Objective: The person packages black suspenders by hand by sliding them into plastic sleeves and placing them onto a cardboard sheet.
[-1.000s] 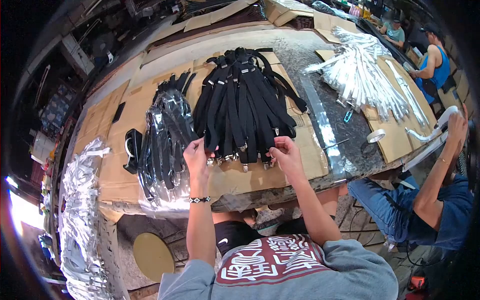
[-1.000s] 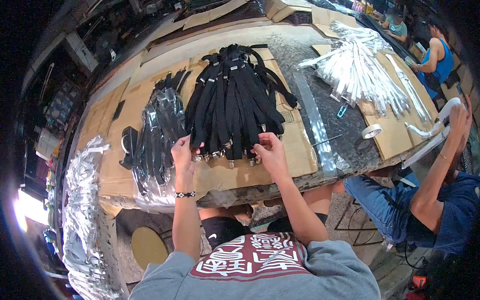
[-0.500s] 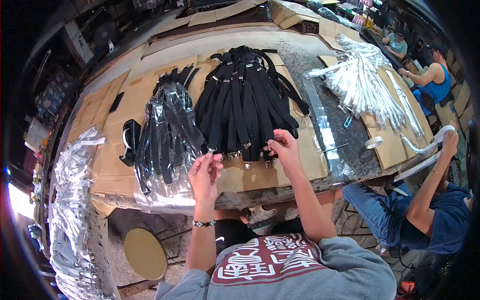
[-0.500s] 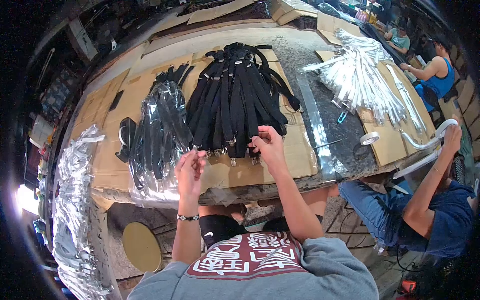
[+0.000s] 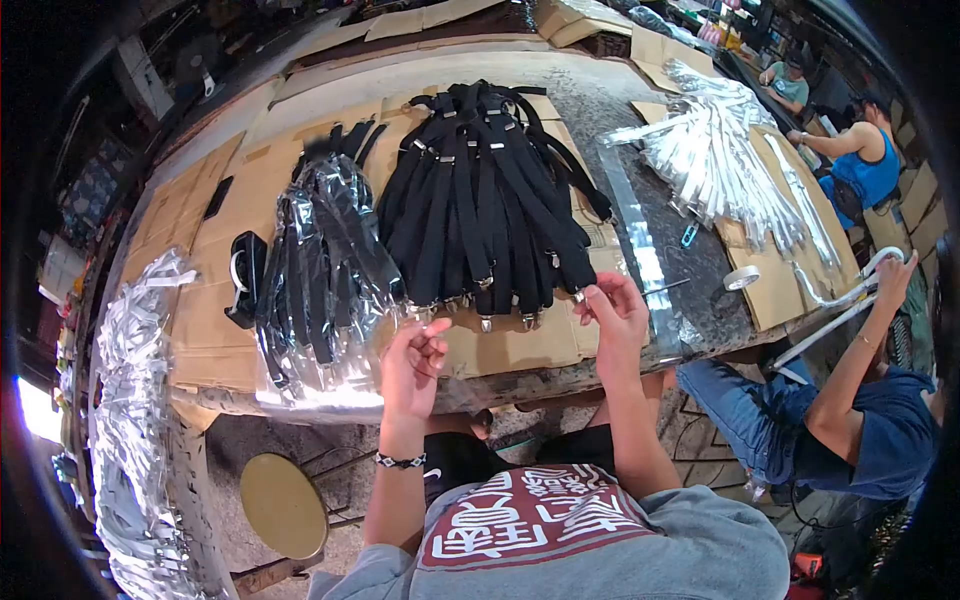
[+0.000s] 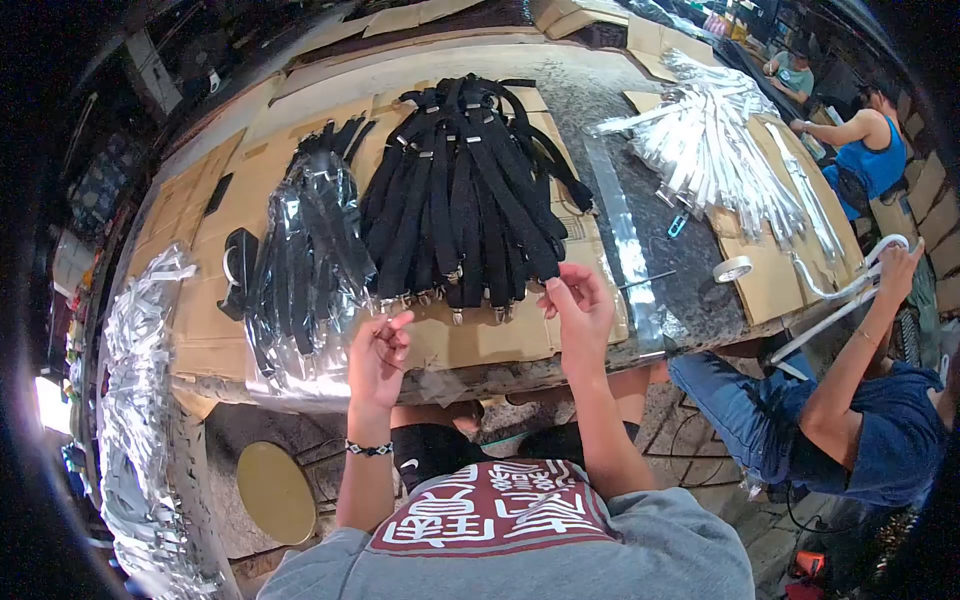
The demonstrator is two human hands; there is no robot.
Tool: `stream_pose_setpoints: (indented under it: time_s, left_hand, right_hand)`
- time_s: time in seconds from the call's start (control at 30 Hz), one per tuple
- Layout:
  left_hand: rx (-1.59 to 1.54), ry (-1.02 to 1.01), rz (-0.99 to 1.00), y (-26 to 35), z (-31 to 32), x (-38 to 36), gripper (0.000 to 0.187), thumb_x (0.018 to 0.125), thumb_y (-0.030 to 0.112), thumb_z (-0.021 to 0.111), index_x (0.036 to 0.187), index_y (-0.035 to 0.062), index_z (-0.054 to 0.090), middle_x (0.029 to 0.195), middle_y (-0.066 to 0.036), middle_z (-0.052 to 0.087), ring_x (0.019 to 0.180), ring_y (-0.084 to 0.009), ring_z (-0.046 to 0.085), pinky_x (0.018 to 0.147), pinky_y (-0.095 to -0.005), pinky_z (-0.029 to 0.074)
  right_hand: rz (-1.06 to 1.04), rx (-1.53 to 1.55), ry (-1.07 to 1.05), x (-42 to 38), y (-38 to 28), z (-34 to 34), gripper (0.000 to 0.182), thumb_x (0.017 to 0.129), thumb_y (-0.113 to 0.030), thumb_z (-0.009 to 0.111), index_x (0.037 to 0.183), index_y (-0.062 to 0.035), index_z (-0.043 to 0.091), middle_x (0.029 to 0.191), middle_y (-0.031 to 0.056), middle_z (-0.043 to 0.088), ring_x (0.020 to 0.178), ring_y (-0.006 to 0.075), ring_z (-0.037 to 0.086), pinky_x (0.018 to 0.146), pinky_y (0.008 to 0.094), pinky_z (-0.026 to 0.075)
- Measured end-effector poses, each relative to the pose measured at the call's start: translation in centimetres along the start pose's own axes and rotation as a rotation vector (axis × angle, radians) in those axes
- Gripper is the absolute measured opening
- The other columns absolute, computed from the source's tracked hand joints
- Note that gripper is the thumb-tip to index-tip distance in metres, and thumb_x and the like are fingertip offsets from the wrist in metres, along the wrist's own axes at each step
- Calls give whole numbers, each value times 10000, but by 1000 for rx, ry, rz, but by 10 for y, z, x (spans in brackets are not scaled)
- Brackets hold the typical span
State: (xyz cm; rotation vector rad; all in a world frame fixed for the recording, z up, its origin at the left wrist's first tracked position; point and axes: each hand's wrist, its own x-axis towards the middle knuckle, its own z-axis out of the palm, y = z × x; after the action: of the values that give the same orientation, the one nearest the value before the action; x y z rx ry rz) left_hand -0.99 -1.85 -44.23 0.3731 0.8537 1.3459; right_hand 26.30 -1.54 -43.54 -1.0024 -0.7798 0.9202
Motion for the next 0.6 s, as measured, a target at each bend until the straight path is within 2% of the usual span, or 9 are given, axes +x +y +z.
stream_pose_setpoints:
  time_s: [0.27, 0.37, 0.47, 0.6]
  left_hand:
    - [-51, -100, -59, -10, -10, -22, 105, 983, 162, 553, 979, 59, 569, 922, -143, 725, 702, -179, 652, 558, -270, 469]
    - [36, -113, -82, -16, -13, -26, 108, 986, 155, 561, 987, 47, 565, 930, -162, 725, 699, -180, 668, 557, -273, 499]
    - [321, 5, -35, -30, -26, -13, 109, 986, 138, 569, 1008, 32, 558, 936, -182, 723, 701, -178, 684, 571, -276, 539]
    - [391, -4, -56, -37, -38, -11, 125, 990, 134, 573, 1021, 14, 565, 955, -192, 722, 716, -175, 694, 601, -277, 565]
  right_hand:
    - [76, -3, 2, -18, 24, -29, 202, 943, -17, 645, 1133, 24, 593, 932, 64, 654, 731, 129, 653, 600, 237, 476]
    - [107, -45, -21, -19, 27, -33, 228, 943, -20, 646, 1160, 18, 584, 950, 69, 655, 753, 129, 662, 606, 235, 485]
    - [170, -184, -73, -19, 34, -38, 273, 945, -24, 636, 1208, 12, 573, 985, 81, 657, 798, 133, 676, 649, 241, 517]
    - [152, -307, -110, -23, 45, -46, 298, 948, -37, 623, 1236, 17, 566, 998, 100, 665, 801, 147, 690, 687, 263, 547]
